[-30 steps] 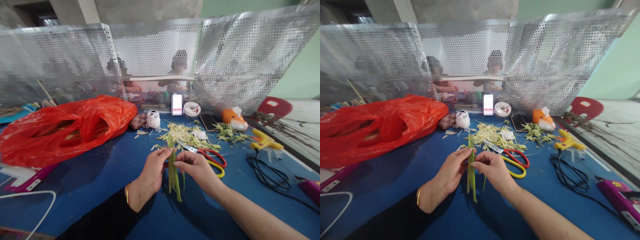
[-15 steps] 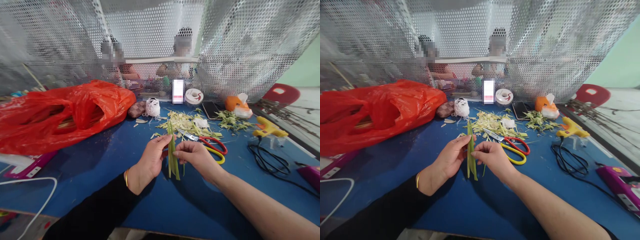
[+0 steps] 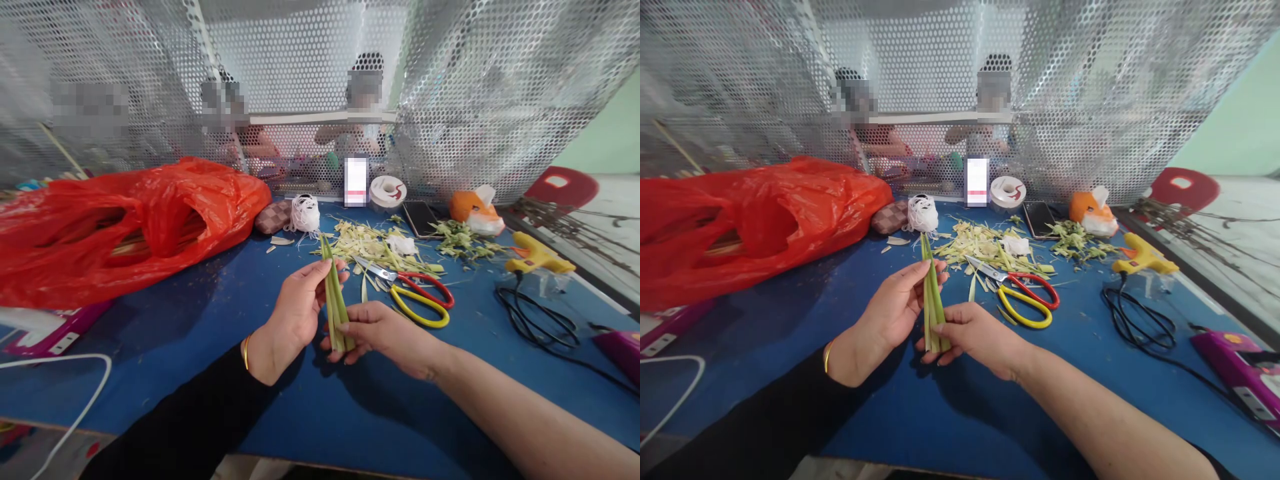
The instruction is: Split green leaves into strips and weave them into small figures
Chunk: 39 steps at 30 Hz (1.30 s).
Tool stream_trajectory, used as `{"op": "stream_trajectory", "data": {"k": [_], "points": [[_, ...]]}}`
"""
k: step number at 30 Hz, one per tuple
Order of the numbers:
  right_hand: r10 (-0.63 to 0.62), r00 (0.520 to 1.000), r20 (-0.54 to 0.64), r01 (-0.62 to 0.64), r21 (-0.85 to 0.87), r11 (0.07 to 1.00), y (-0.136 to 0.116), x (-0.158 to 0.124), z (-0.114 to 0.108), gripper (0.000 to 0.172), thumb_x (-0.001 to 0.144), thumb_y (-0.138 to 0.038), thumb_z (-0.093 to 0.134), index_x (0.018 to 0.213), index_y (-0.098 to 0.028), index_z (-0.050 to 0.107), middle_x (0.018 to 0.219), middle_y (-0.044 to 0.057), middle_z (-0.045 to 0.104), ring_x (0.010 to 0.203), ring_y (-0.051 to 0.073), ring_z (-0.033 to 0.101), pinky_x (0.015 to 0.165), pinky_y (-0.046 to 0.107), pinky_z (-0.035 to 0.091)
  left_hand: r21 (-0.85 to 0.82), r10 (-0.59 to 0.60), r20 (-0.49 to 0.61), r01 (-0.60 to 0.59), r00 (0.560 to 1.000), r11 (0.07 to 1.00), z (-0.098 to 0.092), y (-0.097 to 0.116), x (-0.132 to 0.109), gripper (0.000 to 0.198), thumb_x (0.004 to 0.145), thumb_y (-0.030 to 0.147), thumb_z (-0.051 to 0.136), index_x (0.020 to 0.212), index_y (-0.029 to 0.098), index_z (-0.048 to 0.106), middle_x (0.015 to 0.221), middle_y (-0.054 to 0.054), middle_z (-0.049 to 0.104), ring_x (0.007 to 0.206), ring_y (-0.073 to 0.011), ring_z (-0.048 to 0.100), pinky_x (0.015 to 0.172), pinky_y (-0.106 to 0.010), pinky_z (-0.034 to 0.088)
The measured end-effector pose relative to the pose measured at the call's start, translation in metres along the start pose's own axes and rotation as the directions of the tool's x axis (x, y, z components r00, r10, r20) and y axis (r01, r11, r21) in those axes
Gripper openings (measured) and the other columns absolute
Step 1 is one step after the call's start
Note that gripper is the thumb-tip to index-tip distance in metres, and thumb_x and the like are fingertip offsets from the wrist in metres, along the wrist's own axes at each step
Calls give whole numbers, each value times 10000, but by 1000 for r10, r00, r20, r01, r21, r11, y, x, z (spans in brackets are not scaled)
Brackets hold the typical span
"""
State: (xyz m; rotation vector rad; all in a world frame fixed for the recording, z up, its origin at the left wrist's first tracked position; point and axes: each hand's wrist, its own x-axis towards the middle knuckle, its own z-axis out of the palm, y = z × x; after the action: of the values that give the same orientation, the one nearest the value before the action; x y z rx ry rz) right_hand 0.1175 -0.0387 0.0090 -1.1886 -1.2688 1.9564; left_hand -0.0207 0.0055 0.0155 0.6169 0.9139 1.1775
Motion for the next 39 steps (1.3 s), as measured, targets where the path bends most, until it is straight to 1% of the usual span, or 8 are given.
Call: {"op": "stream_trajectory", "data": {"k": [8, 11, 15, 20, 23, 28, 35, 39], "points": [[-13, 1000, 13, 15, -91, 996, 7, 4, 1, 297, 752, -419, 638, 831, -136, 678, 828, 73, 718, 735, 166, 677, 637, 260, 494, 16, -46, 22, 46, 999, 999, 2, 0, -5, 95, 841, 191, 650, 807, 114, 694, 814, -66, 730, 704, -147, 700, 672, -231, 548], [-155, 988, 6, 152, -246, 957, 7, 5, -2, 165, 780, -312, 621, 797, -155, 668, 761, 33, 691, 724, 157, 638, 645, 260, 480, 52, -29, 49, 27, 998, 998, 3, 0, -8, 76, 822, 191, 675, 811, 118, 691, 762, -42, 710, 673, -133, 687, 669, -223, 552], [-399, 902, -164, 338, -307, 890, -3, 3, -12, 167, 766, -289, 664, 889, -181, 696, 816, 15, 684, 714, 150, 596, 669, 280, 474, 105, -57, 90, 47, 994, 993, 2, 2, -10, 103, 803, 216, 702, 778, 116, 693, 690, -25, 682, 590, -102, 644, 605, -195, 538], [-434, 790, -432, 439, -95, 893, -20, -4, -25, 363, 698, -429, 746, 940, -159, 738, 597, -20, 576, 553, 105, 475, 561, 260, 415, 142, -177, 210, 149, 962, 979, 2, 3, -12, 119, 755, 216, 753, 779, 112, 698, 683, -34, 688, 533, -98, 625, 558, -200, 524], [-400, 808, -433, 444, 2, 896, -27, -9, -30, 384, 680, -447, 770, 904, -137, 747, 514, -42, 508, 497, 80, 402, 507, 236, 346, 198, -235, 286, 182, 929, 963, 2, 1, -15, 156, 755, 247, 760, 769, 105, 696, 672, -39, 684, 522, -100, 625, 540, -198, 510], [-364, 885, -289, 402, 80, 912, -26, -9, -35, 323, 669, -397, 799, 851, -138, 732, 593, -29, 552, 494, 59, 404, 488, 219, 307, 290, -326, 362, 227, 873, 930, 1, -3, -17, 187, 754, 277, 760, 759, 99, 702, 680, -48, 687, 504, -90, 610, 520, -195, 489], [-427, 852, -302, 464, 59, 884, -19, -4, -31, 273, 697, -372, 782, 678, -151, 622, 541, -46, 544, 469, 68, 468, 497, 223, 338, 363, -340, 390, 197, 856, 911, 1, -3, -15, 219, 790, 313, 711, 829, 99, 695, 737, -60, 675, 544, -103, 605, 571, -231, 501], [-414, 851, -322, 453, 55, 890, -17, -1, -26, 300, 681, -382, 786, 628, -152, 601, 505, -45, 545, 454, 83, 505, 489, 232, 319, 387, -278, 381, 121, 882, 914, 4, -6, -17, 298, 801, 409, 680, 852, 115, 677, 712, -28, 629, 484, -72, 523, 484, -202, 432]]}}
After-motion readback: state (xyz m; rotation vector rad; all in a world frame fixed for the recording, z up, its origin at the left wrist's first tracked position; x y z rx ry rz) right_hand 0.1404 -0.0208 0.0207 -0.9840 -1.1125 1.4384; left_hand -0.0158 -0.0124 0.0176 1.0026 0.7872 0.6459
